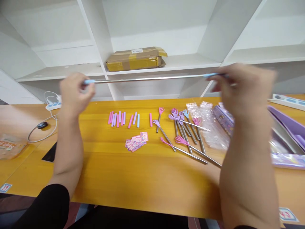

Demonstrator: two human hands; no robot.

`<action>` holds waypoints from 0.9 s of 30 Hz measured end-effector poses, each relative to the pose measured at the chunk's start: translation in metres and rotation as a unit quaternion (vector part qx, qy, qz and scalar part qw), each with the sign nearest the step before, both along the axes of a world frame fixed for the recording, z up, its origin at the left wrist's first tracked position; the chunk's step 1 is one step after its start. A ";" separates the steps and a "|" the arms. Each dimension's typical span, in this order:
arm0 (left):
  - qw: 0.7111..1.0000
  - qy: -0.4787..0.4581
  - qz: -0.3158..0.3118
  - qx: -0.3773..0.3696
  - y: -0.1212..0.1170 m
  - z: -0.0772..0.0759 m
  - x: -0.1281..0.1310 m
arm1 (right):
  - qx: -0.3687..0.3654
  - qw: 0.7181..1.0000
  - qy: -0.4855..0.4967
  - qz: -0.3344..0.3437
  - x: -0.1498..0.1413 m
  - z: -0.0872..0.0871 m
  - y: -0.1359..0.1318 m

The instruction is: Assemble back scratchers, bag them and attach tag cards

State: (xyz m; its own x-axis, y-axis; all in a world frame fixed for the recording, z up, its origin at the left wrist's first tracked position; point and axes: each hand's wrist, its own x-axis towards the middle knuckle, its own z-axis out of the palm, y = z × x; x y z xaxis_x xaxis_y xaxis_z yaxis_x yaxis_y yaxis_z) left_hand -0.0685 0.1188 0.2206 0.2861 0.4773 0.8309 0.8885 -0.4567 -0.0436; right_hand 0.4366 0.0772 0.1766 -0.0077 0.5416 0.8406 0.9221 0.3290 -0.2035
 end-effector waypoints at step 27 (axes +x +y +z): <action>0.990 0.093 -0.032 -0.105 -0.041 -0.035 0.099 | 0.059 0.969 -0.178 0.162 -0.135 -0.019 -0.016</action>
